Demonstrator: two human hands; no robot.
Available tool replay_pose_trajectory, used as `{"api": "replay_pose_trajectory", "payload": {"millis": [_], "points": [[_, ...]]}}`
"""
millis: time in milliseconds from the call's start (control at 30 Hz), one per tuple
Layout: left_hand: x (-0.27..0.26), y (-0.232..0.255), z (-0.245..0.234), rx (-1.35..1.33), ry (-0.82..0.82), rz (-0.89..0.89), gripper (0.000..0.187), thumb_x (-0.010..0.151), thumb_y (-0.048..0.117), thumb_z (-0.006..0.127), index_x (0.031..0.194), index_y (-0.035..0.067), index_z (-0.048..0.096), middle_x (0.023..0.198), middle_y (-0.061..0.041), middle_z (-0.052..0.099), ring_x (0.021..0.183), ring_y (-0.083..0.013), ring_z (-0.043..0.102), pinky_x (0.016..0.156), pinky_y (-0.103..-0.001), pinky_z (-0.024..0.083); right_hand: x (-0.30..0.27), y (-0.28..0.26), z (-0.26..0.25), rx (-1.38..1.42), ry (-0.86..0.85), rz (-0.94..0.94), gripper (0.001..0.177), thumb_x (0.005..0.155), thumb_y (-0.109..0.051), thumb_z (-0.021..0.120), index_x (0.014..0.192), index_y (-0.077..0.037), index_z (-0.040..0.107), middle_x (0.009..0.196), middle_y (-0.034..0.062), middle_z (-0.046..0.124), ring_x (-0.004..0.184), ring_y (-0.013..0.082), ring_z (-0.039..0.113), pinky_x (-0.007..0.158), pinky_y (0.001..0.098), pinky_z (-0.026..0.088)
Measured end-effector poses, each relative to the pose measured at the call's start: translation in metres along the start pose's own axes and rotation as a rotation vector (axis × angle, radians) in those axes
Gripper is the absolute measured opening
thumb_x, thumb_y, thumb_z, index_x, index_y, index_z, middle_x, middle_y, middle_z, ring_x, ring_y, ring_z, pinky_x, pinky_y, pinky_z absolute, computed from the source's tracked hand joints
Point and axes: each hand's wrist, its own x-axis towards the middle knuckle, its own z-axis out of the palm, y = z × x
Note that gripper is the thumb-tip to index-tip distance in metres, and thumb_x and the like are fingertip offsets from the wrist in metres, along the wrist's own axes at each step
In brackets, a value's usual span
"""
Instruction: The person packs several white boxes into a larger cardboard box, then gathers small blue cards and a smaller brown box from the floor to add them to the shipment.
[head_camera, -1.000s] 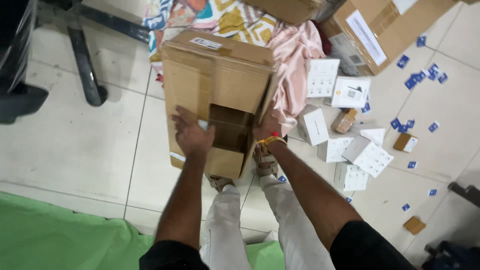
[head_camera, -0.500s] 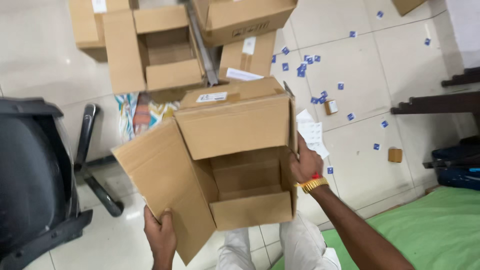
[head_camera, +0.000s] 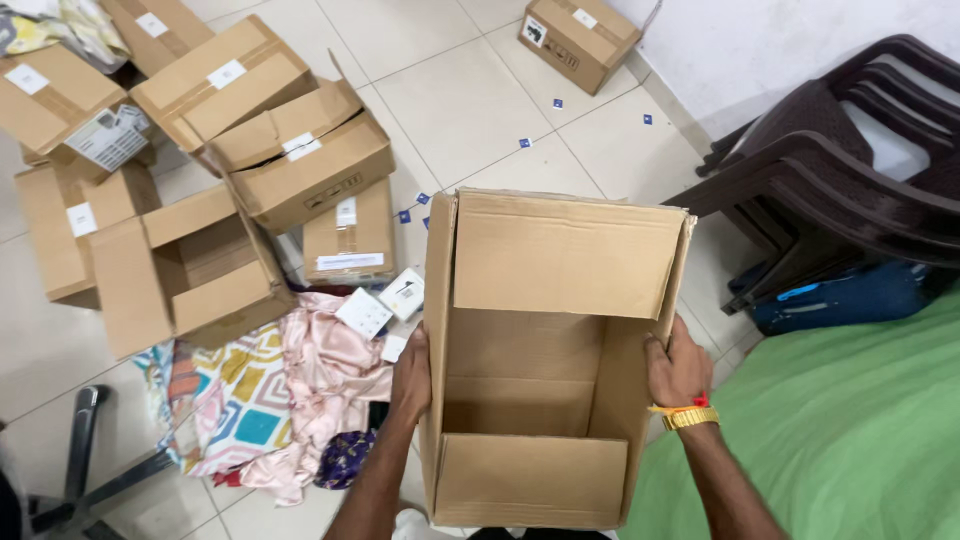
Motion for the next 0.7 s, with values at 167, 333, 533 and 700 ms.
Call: {"api": "replay_pose_trajectory", "payload": {"millis": [167, 333, 533, 700], "points": [[0.029, 0.045, 0.132, 0.179, 0.06, 0.213, 0.085, 0.105, 0.064, 0.018, 0.156, -0.002, 0.033, 0.165, -0.024, 0.031, 0.154, -0.0398, 0.026, 0.125, -0.046, 0.02, 0.111, 0.081, -0.059, 0.042, 0.052, 0.044, 0.042, 0.09, -0.026, 0.058, 0.131, -0.016, 0.062, 0.102, 0.0239, 0.075, 0.099, 0.0487, 0.068, 0.089, 0.0584, 0.051], [0.028, 0.158, 0.21, 0.297, 0.059, 0.303, 0.092, 0.098, 0.067, 0.025, 0.159, -0.002, 0.018, 0.166, -0.028, 0.018, 0.149, -0.0425, 0.028, 0.119, -0.047, 0.027, 0.19, 0.104, -0.125, -0.083, 0.096, 0.081, 0.057, 0.091, -0.024, 0.06, 0.147, -0.022, 0.052, 0.106, 0.0266, 0.073, 0.099, 0.0507, 0.066, 0.091, 0.0585, 0.051], [0.045, 0.29, 0.265, 0.307, 0.023, 0.272, 0.09, 0.091, 0.039, 0.061, 0.159, 0.0, 0.015, 0.14, -0.029, 0.055, 0.128, -0.0411, 0.058, 0.109, -0.045, 0.046, 0.288, 0.073, -0.205, -0.133, 0.173, -0.007, 0.068, 0.095, -0.028, 0.065, 0.159, -0.02, 0.045, 0.099, 0.0254, 0.074, 0.092, 0.0472, 0.071, 0.089, 0.0556, 0.053], [0.092, 0.332, 0.292, 0.14, 0.181, 0.386, 0.071, 0.095, 0.018, 0.055, 0.157, 0.0, 0.026, 0.123, -0.029, 0.069, 0.112, -0.0441, 0.068, 0.102, -0.047, 0.05, 0.367, 0.045, -0.22, 0.025, 0.232, -0.215, 0.084, 0.093, -0.033, 0.072, 0.16, -0.002, 0.032, 0.117, 0.0168, 0.075, 0.096, 0.0389, 0.074, 0.09, 0.0483, 0.056]]}}
